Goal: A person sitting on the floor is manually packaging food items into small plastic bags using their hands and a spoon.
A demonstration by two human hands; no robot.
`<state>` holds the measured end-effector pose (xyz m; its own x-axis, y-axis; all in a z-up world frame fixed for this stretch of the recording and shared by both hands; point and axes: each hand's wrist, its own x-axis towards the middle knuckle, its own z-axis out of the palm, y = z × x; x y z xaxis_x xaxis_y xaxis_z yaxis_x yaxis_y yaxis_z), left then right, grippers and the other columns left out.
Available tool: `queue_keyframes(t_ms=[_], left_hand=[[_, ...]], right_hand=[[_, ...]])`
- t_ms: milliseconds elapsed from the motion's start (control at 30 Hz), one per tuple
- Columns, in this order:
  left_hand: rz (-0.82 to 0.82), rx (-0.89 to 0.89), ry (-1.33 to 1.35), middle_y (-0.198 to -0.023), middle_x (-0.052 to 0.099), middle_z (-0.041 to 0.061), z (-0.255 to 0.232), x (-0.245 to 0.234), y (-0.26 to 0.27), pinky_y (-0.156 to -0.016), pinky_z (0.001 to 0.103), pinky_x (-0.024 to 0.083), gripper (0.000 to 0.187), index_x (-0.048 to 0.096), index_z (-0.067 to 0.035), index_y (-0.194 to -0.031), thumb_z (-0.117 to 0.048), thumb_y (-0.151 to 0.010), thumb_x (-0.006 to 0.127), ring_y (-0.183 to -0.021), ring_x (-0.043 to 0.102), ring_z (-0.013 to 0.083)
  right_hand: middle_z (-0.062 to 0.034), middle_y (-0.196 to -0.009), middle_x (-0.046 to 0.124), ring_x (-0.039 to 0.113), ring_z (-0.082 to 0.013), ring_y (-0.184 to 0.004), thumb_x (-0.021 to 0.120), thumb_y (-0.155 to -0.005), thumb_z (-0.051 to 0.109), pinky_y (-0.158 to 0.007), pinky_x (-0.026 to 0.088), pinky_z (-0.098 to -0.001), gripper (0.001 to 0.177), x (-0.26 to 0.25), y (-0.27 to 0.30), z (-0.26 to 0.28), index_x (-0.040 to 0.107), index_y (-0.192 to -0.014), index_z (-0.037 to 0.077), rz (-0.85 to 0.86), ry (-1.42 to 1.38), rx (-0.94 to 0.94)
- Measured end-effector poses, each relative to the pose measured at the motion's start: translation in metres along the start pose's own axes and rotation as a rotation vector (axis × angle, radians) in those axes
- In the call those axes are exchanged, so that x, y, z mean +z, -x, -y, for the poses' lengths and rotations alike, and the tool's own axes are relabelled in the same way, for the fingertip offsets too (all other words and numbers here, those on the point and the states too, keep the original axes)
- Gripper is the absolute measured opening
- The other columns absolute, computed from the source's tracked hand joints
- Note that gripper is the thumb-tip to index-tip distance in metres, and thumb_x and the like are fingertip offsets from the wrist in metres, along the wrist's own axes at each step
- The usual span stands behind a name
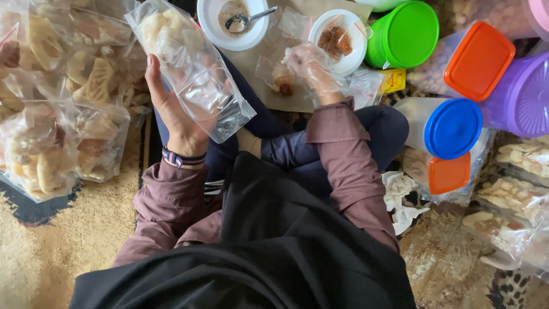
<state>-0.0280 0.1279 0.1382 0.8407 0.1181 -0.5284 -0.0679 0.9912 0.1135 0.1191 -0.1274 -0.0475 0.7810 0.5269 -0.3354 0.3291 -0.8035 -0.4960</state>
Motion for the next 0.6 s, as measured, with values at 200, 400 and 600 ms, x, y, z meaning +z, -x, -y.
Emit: queue_keyframes(t_ms=[200, 400, 600], left_hand=[[0.041, -0.021, -0.032, -0.101, 0.069, 0.014, 0.006, -0.005, -0.004, -0.078, 0.049, 0.061, 0.061, 0.063, -0.009, -0.126, -0.045, -0.079, 0.077, -0.087, 0.07, 0.0304], [-0.051, -0.008, -0.109, -0.104, 0.066, 0.013, 0.02, 0.003, -0.001, -0.078, 0.049, 0.058, 0.06, 0.065, -0.013, -0.123, -0.046, -0.075, 0.078, -0.088, 0.067, 0.0293], [-0.086, 0.064, -0.197, -0.107, 0.062, 0.014, 0.033, 0.006, -0.019, -0.085, 0.053, 0.059, 0.057, 0.064, -0.016, -0.116, -0.047, -0.07, 0.079, -0.093, 0.065, 0.0291]], right_hand=[[0.0017, -0.087, 0.07, 0.066, -0.0067, -0.075, 0.068, -0.098, 0.014, -0.065, 0.059, -0.0203, 0.014, -0.047, 0.059, 0.017, 0.062, -0.085, 0.014, -0.123, -0.86, 0.153], [-0.009, -0.104, 0.076, 0.077, -0.0237, -0.094, 0.073, -0.089, 0.025, -0.082, 0.065, -0.0339, 0.017, -0.044, 0.075, -0.001, 0.065, -0.097, 0.012, -0.208, -1.404, 0.201], [-0.0225, -0.132, 0.069, 0.074, -0.0356, -0.116, 0.063, -0.096, 0.022, -0.08, 0.067, -0.0403, 0.01, -0.088, 0.11, 0.039, 0.056, -0.089, 0.02, -0.183, -1.577, 0.041]])
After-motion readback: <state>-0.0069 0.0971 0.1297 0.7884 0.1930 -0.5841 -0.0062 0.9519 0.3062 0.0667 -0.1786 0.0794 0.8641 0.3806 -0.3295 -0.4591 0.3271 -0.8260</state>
